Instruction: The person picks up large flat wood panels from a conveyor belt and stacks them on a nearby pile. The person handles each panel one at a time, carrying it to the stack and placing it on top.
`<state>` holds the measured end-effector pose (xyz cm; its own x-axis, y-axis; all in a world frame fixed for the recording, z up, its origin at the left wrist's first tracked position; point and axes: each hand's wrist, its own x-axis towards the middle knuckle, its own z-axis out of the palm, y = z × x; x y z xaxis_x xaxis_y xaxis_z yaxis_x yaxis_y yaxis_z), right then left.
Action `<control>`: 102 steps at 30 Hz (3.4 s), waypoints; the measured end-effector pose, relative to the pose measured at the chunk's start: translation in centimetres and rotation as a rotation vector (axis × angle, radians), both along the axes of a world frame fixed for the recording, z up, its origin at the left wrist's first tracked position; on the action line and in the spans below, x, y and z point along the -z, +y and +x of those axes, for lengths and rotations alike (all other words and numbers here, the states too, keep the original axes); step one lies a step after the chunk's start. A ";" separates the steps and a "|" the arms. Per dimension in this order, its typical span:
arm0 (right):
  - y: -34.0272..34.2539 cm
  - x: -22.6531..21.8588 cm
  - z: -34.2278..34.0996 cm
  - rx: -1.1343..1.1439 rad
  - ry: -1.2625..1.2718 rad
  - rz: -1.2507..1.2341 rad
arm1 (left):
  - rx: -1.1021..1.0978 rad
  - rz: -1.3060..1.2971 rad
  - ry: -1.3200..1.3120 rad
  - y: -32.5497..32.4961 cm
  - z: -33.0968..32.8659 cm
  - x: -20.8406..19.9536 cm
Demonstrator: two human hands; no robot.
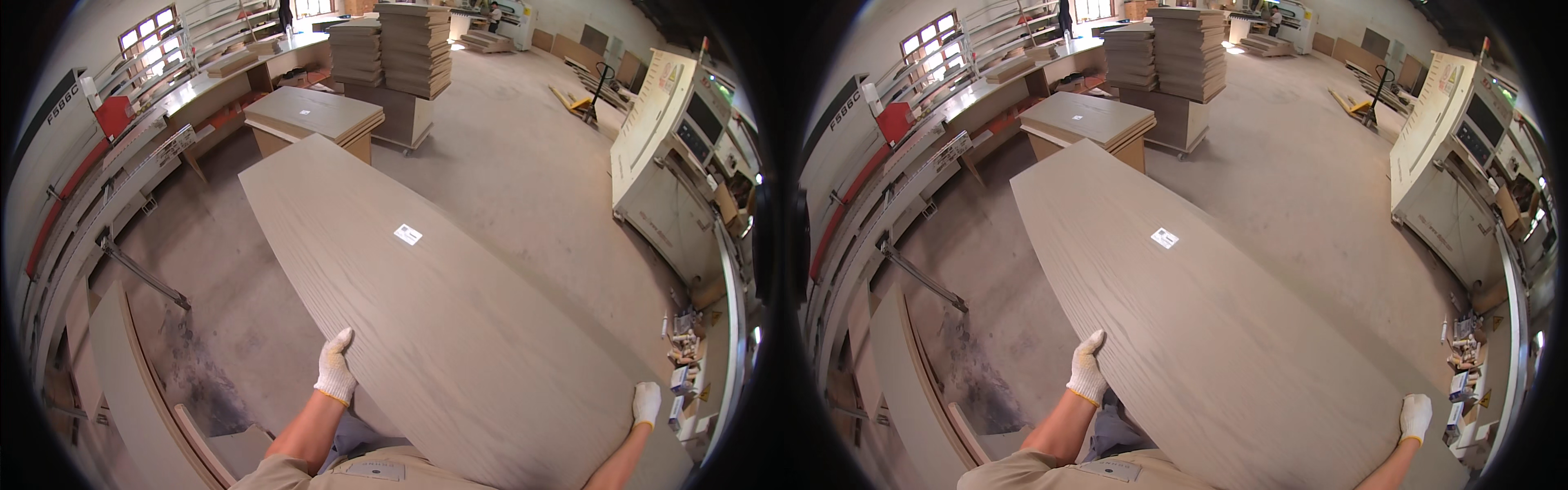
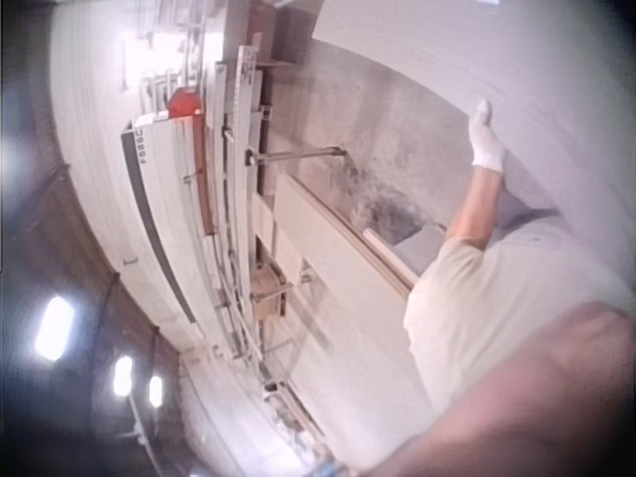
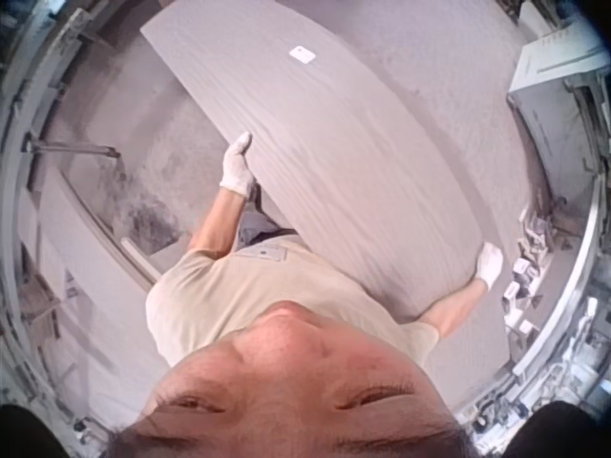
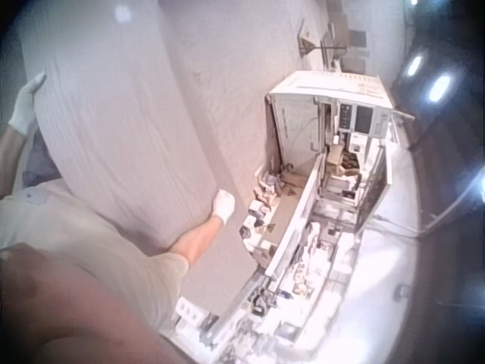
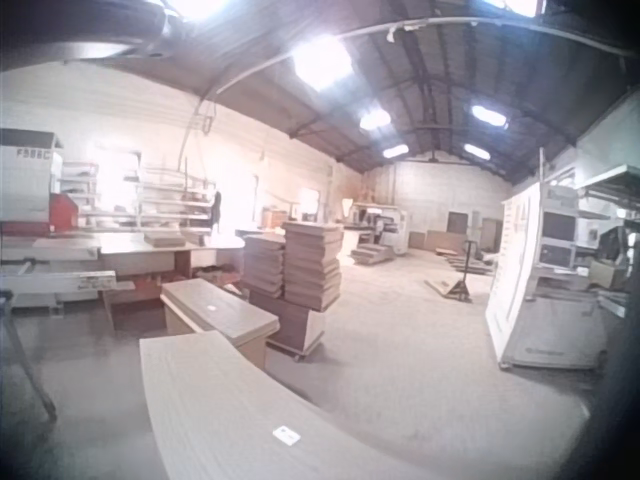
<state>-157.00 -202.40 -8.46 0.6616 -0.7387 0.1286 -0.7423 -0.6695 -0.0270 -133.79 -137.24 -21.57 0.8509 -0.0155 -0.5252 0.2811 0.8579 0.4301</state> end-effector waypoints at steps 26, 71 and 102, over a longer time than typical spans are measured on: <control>-24.8 8.8 8.6 -0.402 0.149 -0.240 | 0.029 0.100 0.069 -13.4 0.5 1.0; 6.1 15.9 14.1 -0.138 0.197 0.031 | 0.629 1.651 -0.241 -0.4 -9.6 3.7; 80.5 21.8 65.6 -1.295 -0.302 0.747 | 0.202 1.128 1.039 35.7 -16.4 14.5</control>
<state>-91.44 -121.89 -30.25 0.9021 0.3550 0.2451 0.4208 -0.5985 -0.6817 -150.20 -101.58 -36.03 0.1487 0.7163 -0.6817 0.9238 0.1453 0.3543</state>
